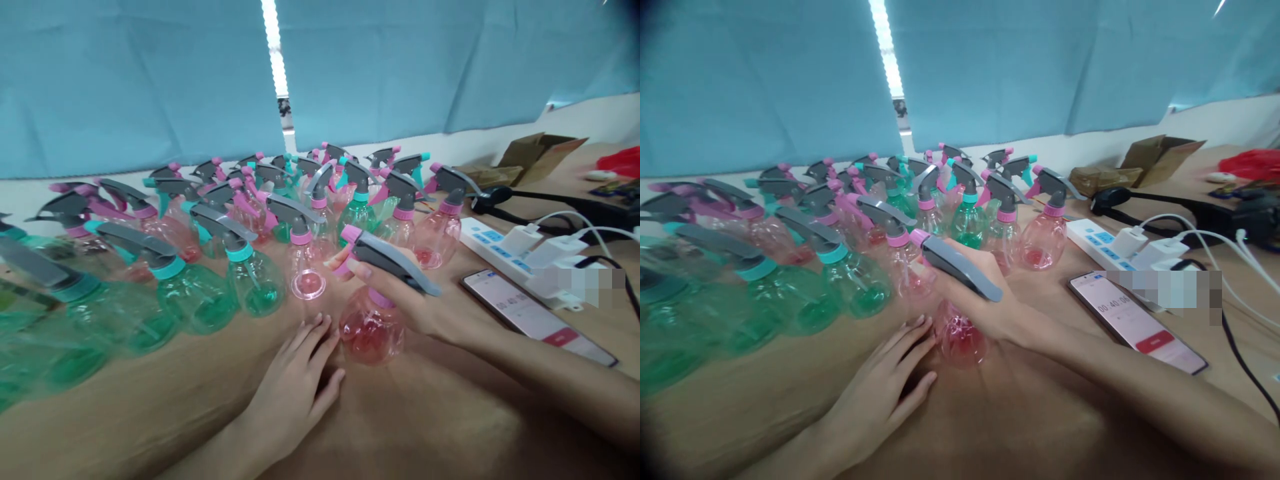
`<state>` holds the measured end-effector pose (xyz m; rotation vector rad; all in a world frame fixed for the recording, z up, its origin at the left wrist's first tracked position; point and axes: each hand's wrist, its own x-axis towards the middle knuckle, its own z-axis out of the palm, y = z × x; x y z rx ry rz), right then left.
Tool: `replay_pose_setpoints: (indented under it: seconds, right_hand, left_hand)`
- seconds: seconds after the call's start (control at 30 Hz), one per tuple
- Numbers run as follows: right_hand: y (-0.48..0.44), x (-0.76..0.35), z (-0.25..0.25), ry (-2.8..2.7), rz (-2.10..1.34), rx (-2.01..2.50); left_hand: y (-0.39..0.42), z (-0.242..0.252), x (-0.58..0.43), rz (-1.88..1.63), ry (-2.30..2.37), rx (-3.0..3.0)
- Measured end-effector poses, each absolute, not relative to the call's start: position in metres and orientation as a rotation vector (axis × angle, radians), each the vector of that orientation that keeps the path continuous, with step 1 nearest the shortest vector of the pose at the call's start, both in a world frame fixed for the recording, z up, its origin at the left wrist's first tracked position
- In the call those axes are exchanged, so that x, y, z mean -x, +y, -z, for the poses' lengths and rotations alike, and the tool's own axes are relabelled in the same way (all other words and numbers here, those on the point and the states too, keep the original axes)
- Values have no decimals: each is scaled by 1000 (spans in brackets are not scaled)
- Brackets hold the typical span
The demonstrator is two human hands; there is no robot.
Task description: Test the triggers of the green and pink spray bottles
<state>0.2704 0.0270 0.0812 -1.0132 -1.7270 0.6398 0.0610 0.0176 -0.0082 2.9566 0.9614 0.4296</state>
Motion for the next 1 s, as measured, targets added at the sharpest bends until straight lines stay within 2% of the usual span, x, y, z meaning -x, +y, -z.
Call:
replay_pose_setpoints:
  seconds: [0.23, 0.8, 1.0]
  right_hand:
    - [31, -272, -69, -1697, -564, 1037]
    - [20, -269, -92, -1710, -651, 1174]
    - [26, -271, -80, -1713, -607, 1109]
  left_hand:
    - [19, 10, -60, -402, 986, -2958]
    - [18, 8, -61, -401, 979, -2943]
    - [18, 9, -61, -418, 990, -2942]
